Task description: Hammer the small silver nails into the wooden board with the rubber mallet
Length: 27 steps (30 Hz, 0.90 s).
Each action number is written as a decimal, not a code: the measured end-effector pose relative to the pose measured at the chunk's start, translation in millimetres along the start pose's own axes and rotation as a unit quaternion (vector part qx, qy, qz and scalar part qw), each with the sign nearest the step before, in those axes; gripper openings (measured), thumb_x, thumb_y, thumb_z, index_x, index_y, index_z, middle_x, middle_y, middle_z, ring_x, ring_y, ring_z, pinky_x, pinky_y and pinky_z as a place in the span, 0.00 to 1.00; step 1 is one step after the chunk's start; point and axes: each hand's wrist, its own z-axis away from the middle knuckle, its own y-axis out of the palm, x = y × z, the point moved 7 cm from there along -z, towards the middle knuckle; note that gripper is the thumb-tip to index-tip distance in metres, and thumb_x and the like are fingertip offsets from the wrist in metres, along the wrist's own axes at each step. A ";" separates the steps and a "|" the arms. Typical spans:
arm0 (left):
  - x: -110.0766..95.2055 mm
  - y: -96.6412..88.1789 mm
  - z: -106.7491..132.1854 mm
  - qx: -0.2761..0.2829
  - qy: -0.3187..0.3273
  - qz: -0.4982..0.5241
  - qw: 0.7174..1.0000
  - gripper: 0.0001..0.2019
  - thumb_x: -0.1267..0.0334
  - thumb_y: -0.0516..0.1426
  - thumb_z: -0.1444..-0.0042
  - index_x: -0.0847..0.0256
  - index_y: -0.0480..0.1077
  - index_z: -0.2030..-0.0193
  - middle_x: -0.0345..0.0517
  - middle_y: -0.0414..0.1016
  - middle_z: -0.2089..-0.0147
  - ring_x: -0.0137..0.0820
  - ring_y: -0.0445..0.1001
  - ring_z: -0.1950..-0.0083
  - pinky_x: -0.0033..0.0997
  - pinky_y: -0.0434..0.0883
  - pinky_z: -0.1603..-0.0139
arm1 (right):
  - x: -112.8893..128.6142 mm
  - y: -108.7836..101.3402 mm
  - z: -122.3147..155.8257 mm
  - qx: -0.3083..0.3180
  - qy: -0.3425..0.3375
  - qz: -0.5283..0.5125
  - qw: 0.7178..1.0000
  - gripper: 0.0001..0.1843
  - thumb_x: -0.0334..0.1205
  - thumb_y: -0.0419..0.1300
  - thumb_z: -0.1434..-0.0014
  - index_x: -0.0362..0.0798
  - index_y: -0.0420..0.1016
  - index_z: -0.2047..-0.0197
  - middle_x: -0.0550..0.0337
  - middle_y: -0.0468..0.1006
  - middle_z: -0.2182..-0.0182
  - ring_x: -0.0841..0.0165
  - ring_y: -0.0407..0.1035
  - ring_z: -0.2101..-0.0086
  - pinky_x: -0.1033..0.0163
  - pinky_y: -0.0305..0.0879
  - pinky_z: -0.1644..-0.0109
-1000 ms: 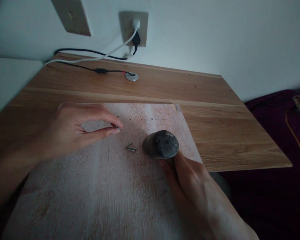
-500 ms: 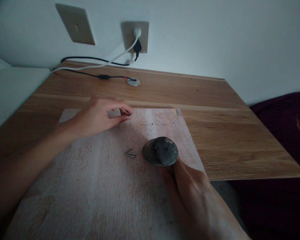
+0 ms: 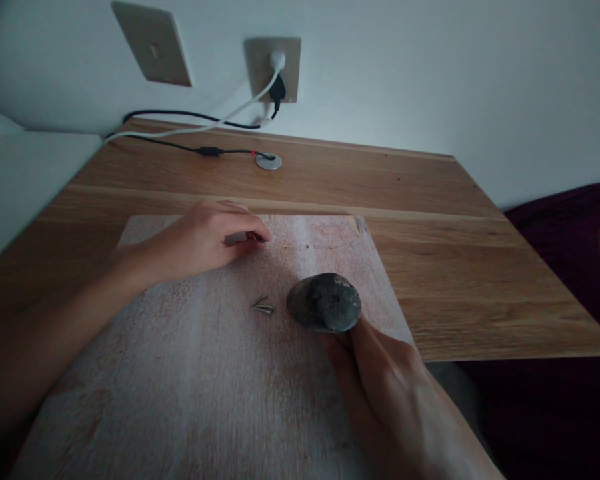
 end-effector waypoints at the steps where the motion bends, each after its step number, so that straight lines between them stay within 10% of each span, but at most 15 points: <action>1: -0.4 -0.1 -0.1 -0.001 0.002 0.002 1.000 0.09 0.73 0.59 0.37 0.59 0.80 0.59 0.43 0.84 0.61 0.32 0.81 0.60 0.30 0.73 0.57 | 0.7 0.4 -0.2 -0.001 0.000 -0.002 1.000 0.14 0.45 0.52 0.25 0.55 0.70 0.64 0.60 0.83 0.73 0.65 0.78 0.77 0.63 0.73 0.74; 18: 1.3 3.5 -3.3 -0.019 0.010 0.006 1.000 0.08 0.76 0.61 0.41 0.59 0.79 0.62 0.43 0.83 0.62 0.34 0.81 0.57 0.34 0.74 0.53 | -2.0 -18.3 -23.7 0.017 0.050 -0.009 0.999 0.18 0.53 0.53 0.27 0.54 0.70 0.66 0.63 0.82 0.74 0.63 0.78 0.75 0.64 0.67 0.74; 27: 4.3 4.2 -1.5 -0.009 -0.067 0.050 0.997 0.19 0.75 0.62 0.41 0.57 0.75 0.44 0.41 0.84 0.60 0.31 0.82 0.61 0.30 0.74 0.57 | 27.3 -35.2 -75.6 -0.050 -0.101 0.058 0.992 0.16 0.46 0.55 0.28 0.54 0.63 0.70 0.68 0.66 0.82 0.70 0.63 0.82 0.63 0.53 0.76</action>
